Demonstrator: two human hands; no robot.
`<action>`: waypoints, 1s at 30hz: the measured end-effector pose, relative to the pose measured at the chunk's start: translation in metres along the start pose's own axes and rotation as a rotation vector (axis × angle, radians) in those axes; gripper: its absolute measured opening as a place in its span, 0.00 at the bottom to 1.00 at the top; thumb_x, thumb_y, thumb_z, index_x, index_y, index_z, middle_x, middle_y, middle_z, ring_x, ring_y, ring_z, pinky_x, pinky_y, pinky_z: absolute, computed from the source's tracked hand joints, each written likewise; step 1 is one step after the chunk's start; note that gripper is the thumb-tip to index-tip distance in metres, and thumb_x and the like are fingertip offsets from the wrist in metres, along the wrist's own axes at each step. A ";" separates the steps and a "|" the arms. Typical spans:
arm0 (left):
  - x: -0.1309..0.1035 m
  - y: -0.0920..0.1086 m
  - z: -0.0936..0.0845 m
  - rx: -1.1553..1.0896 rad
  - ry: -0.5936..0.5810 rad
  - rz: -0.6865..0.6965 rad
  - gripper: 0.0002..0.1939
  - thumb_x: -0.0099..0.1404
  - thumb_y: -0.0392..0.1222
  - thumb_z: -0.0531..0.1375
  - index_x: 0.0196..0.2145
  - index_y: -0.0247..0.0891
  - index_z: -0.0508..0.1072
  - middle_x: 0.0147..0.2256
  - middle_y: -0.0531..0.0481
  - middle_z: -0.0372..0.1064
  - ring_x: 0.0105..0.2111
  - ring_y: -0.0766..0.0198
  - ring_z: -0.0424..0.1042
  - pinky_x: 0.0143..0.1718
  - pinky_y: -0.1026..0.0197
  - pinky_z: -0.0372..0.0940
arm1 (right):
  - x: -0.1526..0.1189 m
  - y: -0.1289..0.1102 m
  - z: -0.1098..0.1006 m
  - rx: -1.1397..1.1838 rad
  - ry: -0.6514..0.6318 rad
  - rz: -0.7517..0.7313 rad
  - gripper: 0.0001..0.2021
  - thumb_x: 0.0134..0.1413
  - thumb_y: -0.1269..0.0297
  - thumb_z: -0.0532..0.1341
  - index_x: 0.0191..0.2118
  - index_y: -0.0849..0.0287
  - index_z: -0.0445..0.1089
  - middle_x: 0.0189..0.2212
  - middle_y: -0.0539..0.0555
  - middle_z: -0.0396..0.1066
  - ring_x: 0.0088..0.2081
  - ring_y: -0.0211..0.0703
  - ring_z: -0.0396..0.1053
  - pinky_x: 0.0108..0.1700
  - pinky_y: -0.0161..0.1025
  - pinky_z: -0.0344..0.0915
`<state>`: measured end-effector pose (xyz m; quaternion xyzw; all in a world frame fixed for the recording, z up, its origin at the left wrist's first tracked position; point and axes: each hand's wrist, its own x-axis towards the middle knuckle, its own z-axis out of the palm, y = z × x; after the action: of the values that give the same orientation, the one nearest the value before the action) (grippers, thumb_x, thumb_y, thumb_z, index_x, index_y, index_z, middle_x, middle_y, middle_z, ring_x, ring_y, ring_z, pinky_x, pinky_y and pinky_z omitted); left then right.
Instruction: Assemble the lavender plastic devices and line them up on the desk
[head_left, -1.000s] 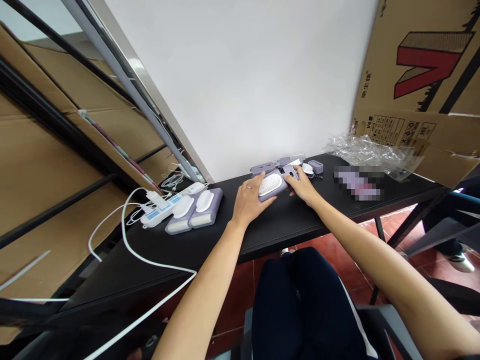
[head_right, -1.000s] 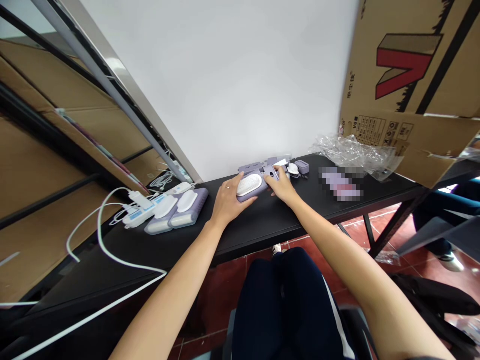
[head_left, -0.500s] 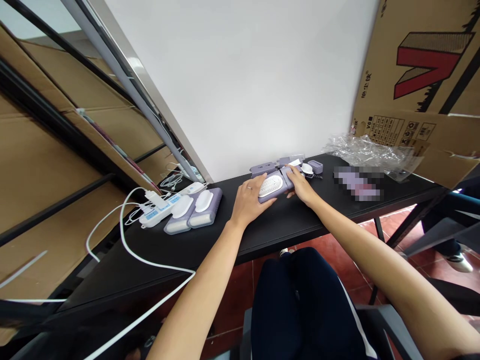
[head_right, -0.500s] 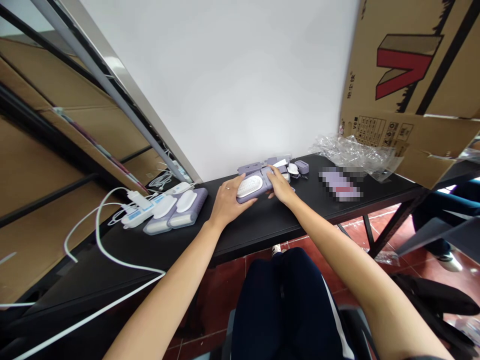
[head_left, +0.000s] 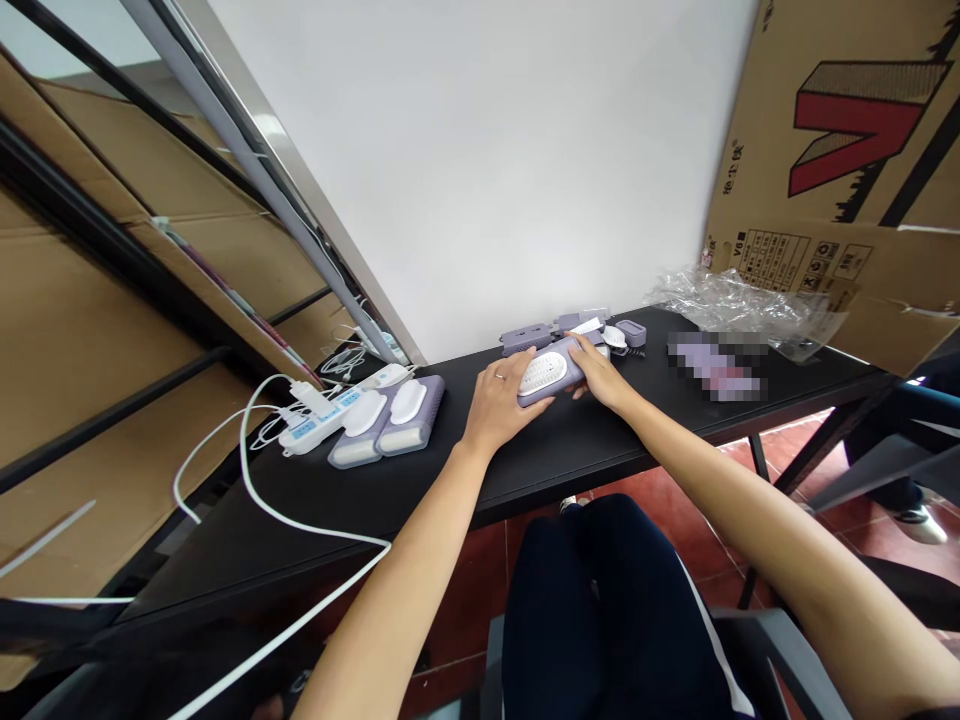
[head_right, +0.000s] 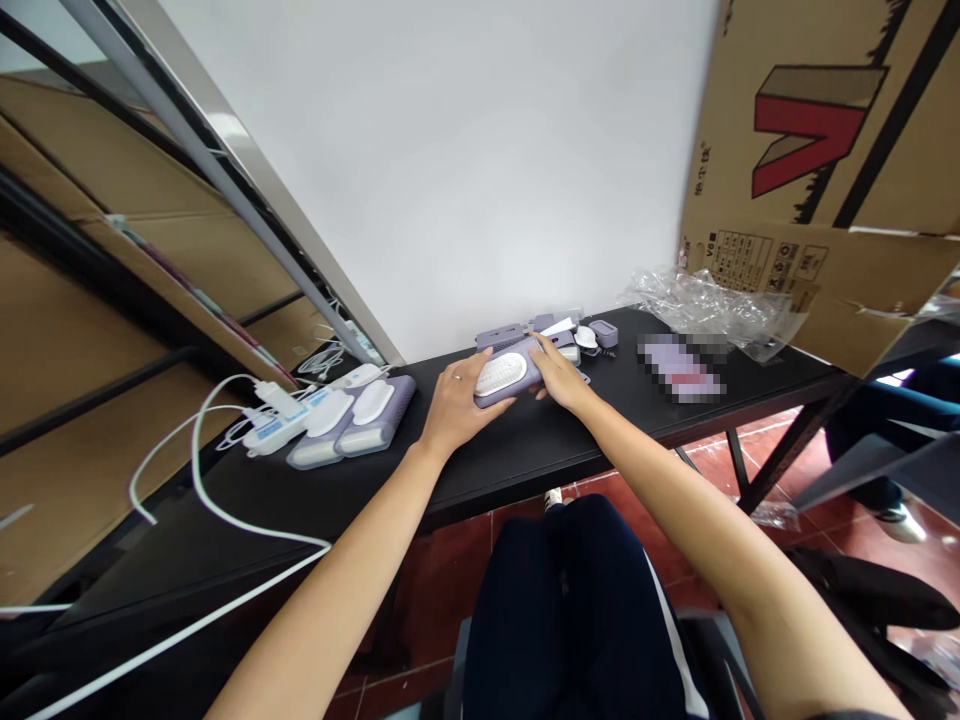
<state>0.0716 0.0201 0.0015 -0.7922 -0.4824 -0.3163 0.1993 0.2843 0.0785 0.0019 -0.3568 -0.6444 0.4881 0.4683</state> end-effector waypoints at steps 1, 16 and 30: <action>0.000 0.000 0.001 -0.004 -0.008 -0.009 0.42 0.64 0.55 0.66 0.71 0.44 0.56 0.63 0.40 0.66 0.61 0.46 0.66 0.60 0.46 0.62 | 0.000 0.000 0.000 0.000 0.003 0.001 0.26 0.70 0.51 0.51 0.69 0.50 0.57 0.39 0.54 0.74 0.28 0.39 0.73 0.22 0.33 0.73; 0.000 -0.025 0.009 -0.182 -0.218 -0.221 0.37 0.60 0.49 0.68 0.66 0.45 0.64 0.67 0.42 0.60 0.68 0.47 0.57 0.67 0.41 0.57 | 0.000 0.006 0.000 -0.341 -0.006 0.054 0.23 0.63 0.48 0.59 0.58 0.52 0.62 0.26 0.45 0.71 0.22 0.40 0.70 0.25 0.34 0.66; 0.004 -0.013 0.004 -0.090 -0.090 -0.363 0.24 0.72 0.56 0.55 0.60 0.45 0.74 0.67 0.39 0.60 0.68 0.44 0.57 0.65 0.37 0.58 | -0.013 0.005 0.023 -1.017 -0.298 -0.193 0.29 0.73 0.43 0.42 0.68 0.47 0.65 0.63 0.54 0.71 0.60 0.58 0.71 0.57 0.50 0.68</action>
<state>0.0628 0.0304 0.0018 -0.7135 -0.6113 -0.3325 0.0814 0.2667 0.0617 -0.0083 -0.4045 -0.8888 0.1144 0.1825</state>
